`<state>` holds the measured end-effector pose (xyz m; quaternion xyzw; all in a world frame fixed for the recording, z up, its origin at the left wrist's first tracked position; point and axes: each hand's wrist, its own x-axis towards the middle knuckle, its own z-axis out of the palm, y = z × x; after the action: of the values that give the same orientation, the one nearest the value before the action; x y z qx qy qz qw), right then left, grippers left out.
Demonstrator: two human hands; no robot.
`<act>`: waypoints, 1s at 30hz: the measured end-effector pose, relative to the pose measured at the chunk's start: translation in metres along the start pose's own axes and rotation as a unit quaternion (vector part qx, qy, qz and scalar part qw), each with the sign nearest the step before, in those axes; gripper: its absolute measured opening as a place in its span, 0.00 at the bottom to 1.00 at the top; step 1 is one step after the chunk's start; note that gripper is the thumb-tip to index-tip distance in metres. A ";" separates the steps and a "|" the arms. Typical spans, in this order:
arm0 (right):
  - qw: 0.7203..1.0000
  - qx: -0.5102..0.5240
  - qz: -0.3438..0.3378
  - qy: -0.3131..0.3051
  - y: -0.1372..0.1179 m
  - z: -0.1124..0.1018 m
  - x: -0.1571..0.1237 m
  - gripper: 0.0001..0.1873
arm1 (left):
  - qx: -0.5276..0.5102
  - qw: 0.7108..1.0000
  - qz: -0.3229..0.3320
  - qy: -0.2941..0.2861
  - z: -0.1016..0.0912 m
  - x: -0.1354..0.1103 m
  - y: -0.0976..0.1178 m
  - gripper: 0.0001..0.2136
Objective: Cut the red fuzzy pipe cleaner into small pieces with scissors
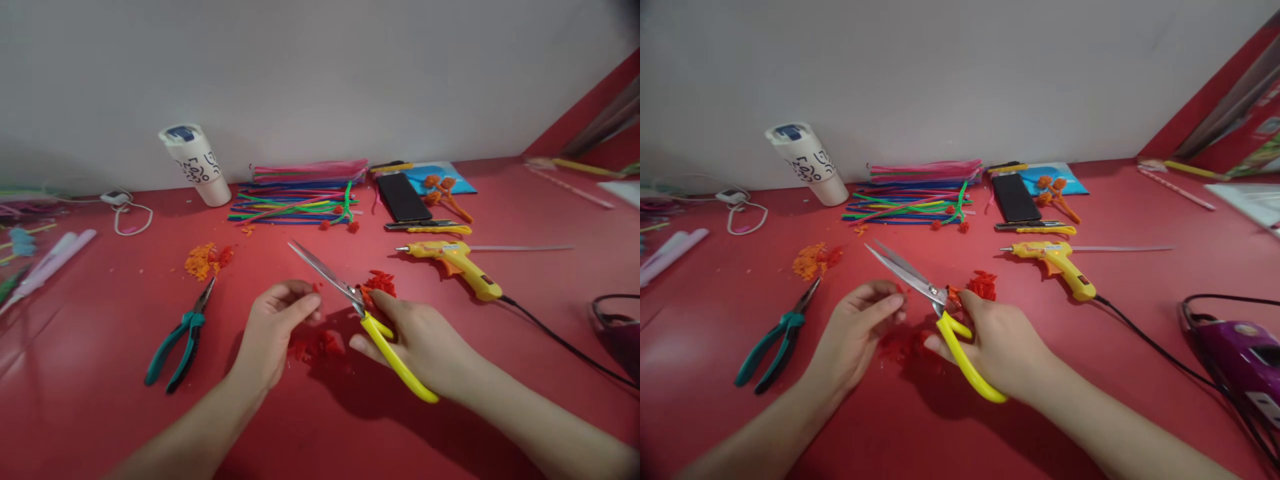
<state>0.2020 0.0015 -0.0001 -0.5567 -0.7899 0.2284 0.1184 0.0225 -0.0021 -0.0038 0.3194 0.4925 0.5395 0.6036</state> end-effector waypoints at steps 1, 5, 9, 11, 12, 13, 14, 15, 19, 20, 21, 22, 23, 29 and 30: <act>0.999 -0.034 -0.006 -0.004 0.001 0.002 0.000 0.16 | -0.016 1.000 0.012 0.010 -0.002 0.002 0.001 0.03; 0.991 -0.124 -0.051 0.000 0.004 0.009 0.000 0.15 | -0.053 0.998 0.040 0.021 -0.008 0.007 0.001 0.01; 0.980 -0.171 -0.098 0.030 0.008 0.015 0.002 0.14 | -0.073 0.996 0.051 0.030 -0.010 0.008 0.001 0.01; 0.975 -0.185 -0.116 0.047 0.010 0.016 0.002 0.13 | -0.080 0.995 0.052 0.034 -0.011 0.008 0.002 0.01; 0.972 -0.190 -0.123 0.055 0.010 0.017 0.002 0.13 | -0.084 0.994 0.052 0.037 -0.011 0.008 0.002 0.01; 0.971 -0.195 -0.128 0.061 0.011 0.017 0.003 0.13 | -0.087 0.994 0.051 0.039 -0.011 0.008 0.003 0.02; 0.969 -0.198 -0.133 0.066 0.012 0.017 0.003 0.14 | -0.088 0.994 0.050 0.042 -0.011 0.008 0.003 0.02; 0.968 -0.200 -0.136 0.071 0.012 0.017 0.003 0.14 | -0.088 0.994 0.049 0.043 -0.011 0.009 0.003 0.02; 0.965 -0.205 -0.141 0.081 0.013 0.017 0.003 0.15 | -0.082 0.994 0.046 0.048 -0.012 0.009 0.004 0.02; 0.965 -0.206 -0.139 0.081 0.012 0.016 0.003 0.15 | -0.080 0.995 0.046 0.050 -0.012 0.009 0.004 0.02; 0.965 -0.206 -0.138 0.082 0.012 0.016 0.003 0.15 | -0.077 0.995 0.047 0.052 -0.012 0.009 0.003 0.02; 0.965 -0.207 -0.137 0.082 0.012 0.016 0.003 0.15 | -0.074 0.995 0.048 0.053 -0.012 0.009 0.003 0.02; 0.965 -0.209 -0.137 0.083 0.012 0.016 0.003 0.15 | -0.071 0.995 0.048 0.053 -0.012 0.009 0.003 0.02; 0.960 -0.221 -0.148 0.089 0.013 0.017 0.003 0.17 | -0.077 0.995 0.049 0.047 -0.011 0.008 0.004 0.02; 0.959 -0.222 -0.149 0.090 0.013 0.017 0.003 0.18 | -0.080 0.995 0.049 0.046 -0.011 0.008 0.004 0.02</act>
<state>0.2044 0.0043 -0.0218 -0.4635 -0.8807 -0.0241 0.0949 0.0105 0.0048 -0.0053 0.2688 0.4585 0.6201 0.5771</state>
